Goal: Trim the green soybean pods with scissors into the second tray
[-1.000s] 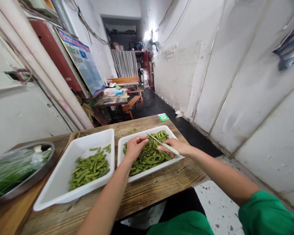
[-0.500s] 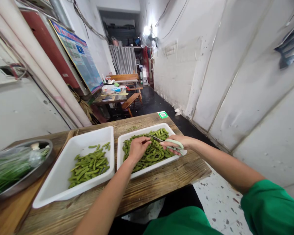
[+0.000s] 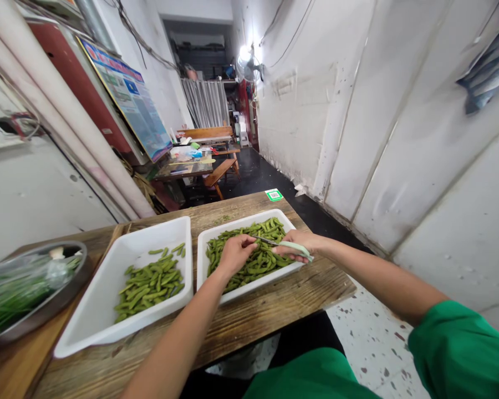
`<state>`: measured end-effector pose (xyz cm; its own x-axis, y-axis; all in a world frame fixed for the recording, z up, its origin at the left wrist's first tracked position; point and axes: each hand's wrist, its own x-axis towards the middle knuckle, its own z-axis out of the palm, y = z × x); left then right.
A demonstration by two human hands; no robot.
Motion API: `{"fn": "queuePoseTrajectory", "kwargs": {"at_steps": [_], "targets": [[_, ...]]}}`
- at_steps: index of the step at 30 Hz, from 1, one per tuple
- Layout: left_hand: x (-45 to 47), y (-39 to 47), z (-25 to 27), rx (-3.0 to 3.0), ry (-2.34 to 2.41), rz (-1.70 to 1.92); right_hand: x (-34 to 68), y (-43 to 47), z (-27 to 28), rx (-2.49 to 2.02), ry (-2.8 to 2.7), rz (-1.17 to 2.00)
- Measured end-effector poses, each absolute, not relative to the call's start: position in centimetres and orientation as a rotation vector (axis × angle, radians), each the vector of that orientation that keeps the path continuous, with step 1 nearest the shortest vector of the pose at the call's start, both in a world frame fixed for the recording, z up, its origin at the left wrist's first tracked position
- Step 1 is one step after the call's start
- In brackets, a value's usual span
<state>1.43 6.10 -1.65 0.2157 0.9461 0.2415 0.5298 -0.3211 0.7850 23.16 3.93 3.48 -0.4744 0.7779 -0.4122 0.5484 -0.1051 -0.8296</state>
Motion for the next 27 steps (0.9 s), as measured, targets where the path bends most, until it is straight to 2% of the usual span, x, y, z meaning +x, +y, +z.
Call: {"fn": "queuePoseTrajectory", "kwargs": {"at_steps": [4,6,10,13,27], "targets": [[1.6,6.0,-1.5,1.688,1.285,1.0,23.8,3.9,3.3,-1.422,-1.981,1.599],[1.6,5.9,-1.0,1.446,1.185,1.091,24.0,3.7,3.6,-1.402,-2.034,1.474],[1.5,5.8,-0.1,1.06,0.931,1.193,23.8,2.5,4.2,-1.467,-2.242,0.796],[1.3,6.0,0.1,0.963,0.841,1.238,23.0,1.4,4.4,-1.598,-2.34,0.504],[1.8,5.7,0.2,0.876,0.865,1.327,19.9,0.8,3.8,-1.625,-2.305,0.403]]}}
